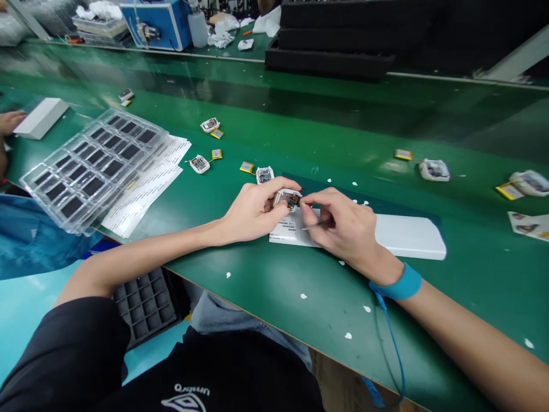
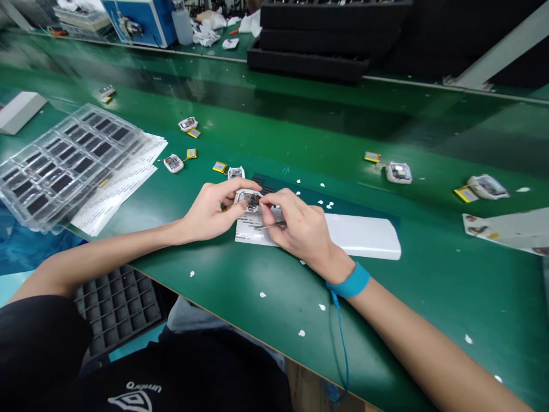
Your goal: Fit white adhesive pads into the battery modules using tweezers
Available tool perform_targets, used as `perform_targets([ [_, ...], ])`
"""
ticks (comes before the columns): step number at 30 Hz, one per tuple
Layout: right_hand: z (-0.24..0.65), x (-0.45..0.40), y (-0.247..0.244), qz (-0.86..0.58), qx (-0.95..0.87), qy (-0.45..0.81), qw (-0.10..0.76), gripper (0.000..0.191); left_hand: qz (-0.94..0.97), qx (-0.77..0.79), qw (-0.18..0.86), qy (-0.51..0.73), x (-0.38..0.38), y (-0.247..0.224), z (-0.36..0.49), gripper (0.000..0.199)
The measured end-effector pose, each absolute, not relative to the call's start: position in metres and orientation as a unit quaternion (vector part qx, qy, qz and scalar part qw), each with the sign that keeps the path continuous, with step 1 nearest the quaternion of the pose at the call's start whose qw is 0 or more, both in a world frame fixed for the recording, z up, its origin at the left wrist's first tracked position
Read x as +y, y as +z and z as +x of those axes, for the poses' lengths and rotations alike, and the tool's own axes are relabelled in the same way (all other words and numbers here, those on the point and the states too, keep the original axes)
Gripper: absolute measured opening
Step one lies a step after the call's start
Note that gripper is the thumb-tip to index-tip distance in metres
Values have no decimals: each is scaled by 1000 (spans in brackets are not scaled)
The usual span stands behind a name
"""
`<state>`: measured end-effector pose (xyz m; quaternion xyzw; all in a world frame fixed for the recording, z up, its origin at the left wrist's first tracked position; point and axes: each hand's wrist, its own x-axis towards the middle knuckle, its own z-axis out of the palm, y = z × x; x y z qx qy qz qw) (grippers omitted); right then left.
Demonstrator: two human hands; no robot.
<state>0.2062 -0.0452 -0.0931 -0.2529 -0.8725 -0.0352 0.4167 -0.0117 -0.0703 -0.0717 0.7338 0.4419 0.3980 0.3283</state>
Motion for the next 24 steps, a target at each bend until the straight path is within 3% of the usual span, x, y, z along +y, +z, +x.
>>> perform_targets([
  [4,205,-44,-94,-301,-850,-16,431,5,688,427,386,443,-70,-76,-11,31],
  [12,202,-45,-91,-277,-840,3,466,10,639,378,503,443,-69,-75,-8,27],
  [17,206,-46,-94,-259,-855,-5,450,8,622,373,554,410,-71,-72,-6,37],
  [24,208,-47,-96,-286,-859,13,425,9,652,370,516,414,-73,-73,-7,29],
])
